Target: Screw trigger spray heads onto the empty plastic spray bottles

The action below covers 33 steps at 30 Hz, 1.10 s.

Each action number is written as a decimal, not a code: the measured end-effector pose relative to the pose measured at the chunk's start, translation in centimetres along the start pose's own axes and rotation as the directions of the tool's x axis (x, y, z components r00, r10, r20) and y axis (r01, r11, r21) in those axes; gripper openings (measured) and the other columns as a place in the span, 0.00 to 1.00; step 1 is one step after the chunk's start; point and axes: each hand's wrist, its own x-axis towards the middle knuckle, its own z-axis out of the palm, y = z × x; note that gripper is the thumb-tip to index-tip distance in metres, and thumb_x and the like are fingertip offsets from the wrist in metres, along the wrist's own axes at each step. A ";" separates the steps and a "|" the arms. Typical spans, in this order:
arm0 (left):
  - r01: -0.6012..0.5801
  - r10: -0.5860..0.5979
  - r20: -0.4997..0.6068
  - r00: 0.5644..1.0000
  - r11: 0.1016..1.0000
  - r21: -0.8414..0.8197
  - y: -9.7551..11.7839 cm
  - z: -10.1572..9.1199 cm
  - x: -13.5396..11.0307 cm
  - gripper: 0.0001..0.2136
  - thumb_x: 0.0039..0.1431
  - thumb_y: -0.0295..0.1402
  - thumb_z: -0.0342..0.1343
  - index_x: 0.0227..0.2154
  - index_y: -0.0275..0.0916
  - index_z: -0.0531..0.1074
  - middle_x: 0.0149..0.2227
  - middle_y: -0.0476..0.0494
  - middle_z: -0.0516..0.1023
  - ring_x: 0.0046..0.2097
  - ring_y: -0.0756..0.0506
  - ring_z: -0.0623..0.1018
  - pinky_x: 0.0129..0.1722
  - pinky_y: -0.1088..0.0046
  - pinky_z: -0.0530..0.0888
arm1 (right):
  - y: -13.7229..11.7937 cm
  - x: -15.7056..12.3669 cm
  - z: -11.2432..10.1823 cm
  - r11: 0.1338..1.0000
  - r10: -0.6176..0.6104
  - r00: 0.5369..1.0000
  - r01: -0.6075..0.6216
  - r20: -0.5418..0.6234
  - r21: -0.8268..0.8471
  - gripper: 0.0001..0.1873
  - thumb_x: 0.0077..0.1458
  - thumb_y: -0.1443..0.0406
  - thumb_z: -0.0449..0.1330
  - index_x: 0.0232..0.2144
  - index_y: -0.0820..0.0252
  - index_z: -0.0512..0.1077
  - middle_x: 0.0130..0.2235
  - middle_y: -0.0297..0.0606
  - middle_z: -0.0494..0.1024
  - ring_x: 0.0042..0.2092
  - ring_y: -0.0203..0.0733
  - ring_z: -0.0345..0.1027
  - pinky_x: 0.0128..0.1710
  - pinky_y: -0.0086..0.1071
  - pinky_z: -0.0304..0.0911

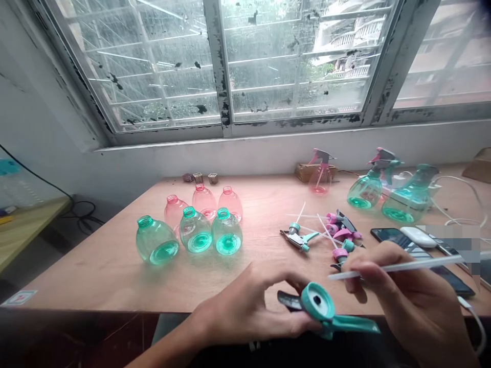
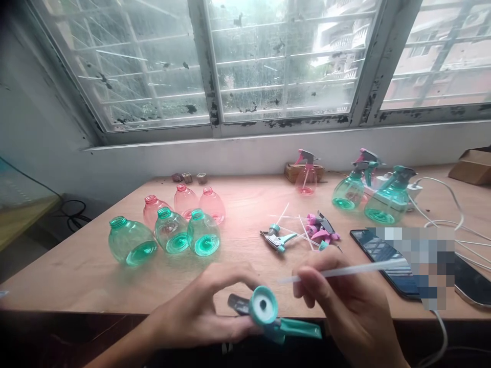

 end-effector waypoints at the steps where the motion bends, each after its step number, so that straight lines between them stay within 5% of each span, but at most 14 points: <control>1: 0.003 -0.003 -0.024 1.000 1.000 -0.001 0.2 0.2 -0.9 0.12 0.58 0.28 0.67 0.45 0.37 0.78 0.41 0.42 0.81 0.41 0.46 0.81 0.43 0.75 0.79 | -0.2 -0.4 0.2 0.998 -0.055 0.998 0.055 0.039 0.009 0.14 0.63 0.57 0.64 0.26 0.54 0.75 0.24 0.31 0.75 0.25 0.37 0.68 0.24 0.27 0.64; 5: 0.019 -0.020 -0.113 0.993 1.000 -0.013 -0.3 0.5 -2.6 0.14 0.61 0.26 0.62 0.50 0.40 0.77 0.43 0.42 0.74 0.41 0.46 0.79 0.38 0.76 0.81 | -1.2 -1.2 1.4 0.974 -0.216 0.963 0.201 0.163 0.106 0.09 0.65 0.60 0.62 0.33 0.54 0.77 0.25 0.31 0.76 0.25 0.38 0.70 0.27 0.29 0.67; 12: -0.055 0.056 -0.059 0.997 0.998 0.017 -1.2 0.7 -2.4 0.18 0.62 0.25 0.63 0.54 0.41 0.75 0.46 0.41 0.80 0.46 0.43 0.80 0.49 0.70 0.77 | -1.4 -1.6 2.3 0.984 -0.178 0.973 0.172 0.146 0.050 0.07 0.65 0.60 0.62 0.35 0.52 0.78 0.27 0.33 0.78 0.27 0.41 0.73 0.28 0.31 0.67; 19: -0.058 0.064 -0.141 0.988 0.997 0.042 -1.4 1.2 -2.8 0.14 0.60 0.29 0.66 0.49 0.39 0.77 0.39 0.44 0.83 0.38 0.45 0.80 0.42 0.72 0.76 | -0.6 -1.9 2.3 0.985 -0.162 0.970 0.149 0.180 0.083 0.06 0.65 0.60 0.62 0.35 0.52 0.77 0.27 0.33 0.79 0.28 0.42 0.73 0.29 0.31 0.68; 33: -0.107 0.124 -0.152 0.980 0.987 0.118 -1.0 1.1 -3.4 0.17 0.60 0.27 0.66 0.51 0.40 0.74 0.39 0.46 0.83 0.38 0.45 0.80 0.45 0.73 0.74 | -0.7 -2.2 2.3 0.983 -0.167 0.973 0.153 0.161 0.098 0.06 0.62 0.58 0.65 0.36 0.52 0.79 0.29 0.38 0.81 0.28 0.48 0.76 0.28 0.34 0.73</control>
